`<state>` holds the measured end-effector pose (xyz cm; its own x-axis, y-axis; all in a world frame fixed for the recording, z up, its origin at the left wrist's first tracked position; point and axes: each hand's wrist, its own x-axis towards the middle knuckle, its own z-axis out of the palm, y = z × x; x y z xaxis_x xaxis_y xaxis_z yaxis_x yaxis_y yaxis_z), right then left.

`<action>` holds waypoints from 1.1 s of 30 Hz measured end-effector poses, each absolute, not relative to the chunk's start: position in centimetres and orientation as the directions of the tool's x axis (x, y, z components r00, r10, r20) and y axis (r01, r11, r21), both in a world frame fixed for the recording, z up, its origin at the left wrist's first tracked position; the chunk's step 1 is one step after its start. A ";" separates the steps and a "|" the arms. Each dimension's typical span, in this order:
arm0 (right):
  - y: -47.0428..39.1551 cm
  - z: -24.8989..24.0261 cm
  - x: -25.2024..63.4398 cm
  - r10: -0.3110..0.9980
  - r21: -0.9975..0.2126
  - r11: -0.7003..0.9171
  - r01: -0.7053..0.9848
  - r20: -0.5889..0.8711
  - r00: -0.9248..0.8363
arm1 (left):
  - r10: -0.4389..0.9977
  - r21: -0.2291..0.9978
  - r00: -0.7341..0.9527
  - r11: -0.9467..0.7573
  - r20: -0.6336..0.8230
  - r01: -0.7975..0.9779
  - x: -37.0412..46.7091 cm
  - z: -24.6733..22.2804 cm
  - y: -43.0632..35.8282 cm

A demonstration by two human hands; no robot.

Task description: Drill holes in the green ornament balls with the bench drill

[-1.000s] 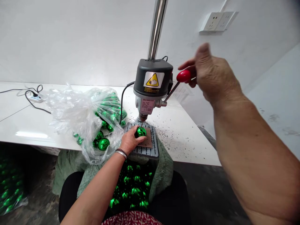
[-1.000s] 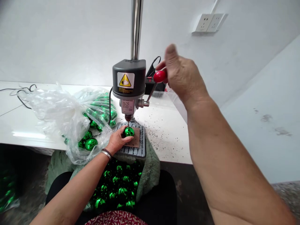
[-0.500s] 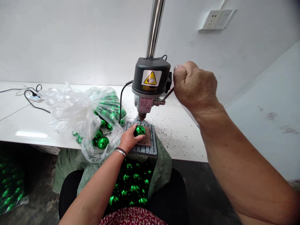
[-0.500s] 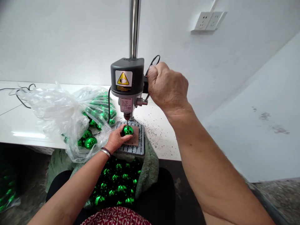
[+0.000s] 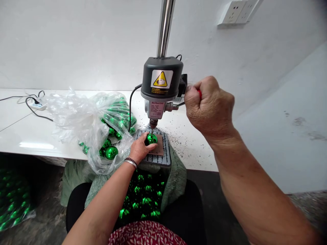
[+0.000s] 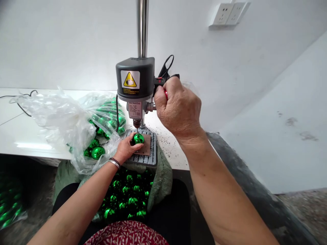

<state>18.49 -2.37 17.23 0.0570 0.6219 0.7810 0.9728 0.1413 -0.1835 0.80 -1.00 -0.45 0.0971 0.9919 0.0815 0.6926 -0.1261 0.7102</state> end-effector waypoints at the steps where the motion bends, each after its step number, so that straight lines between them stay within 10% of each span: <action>1: -2.5 17.0 18.5 0.625 -0.190 0.140 0.972 0.778 0.062 | 0.992 0.706 0.095 -0.126 0.083 0.697 0.8 -0.5 -1.0; 33: -3.9 11.2 17.5 0.454 -0.245 0.200 0.949 0.881 0.132 | 0.992 0.706 0.109 -0.127 0.071 0.696 0.6 -0.1 -1.3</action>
<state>17.53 -3.88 11.22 0.1318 0.4538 0.8813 0.9487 0.2001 -0.2450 0.60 -1.32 -0.12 0.1087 0.9915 0.0712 0.6964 -0.1271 0.7063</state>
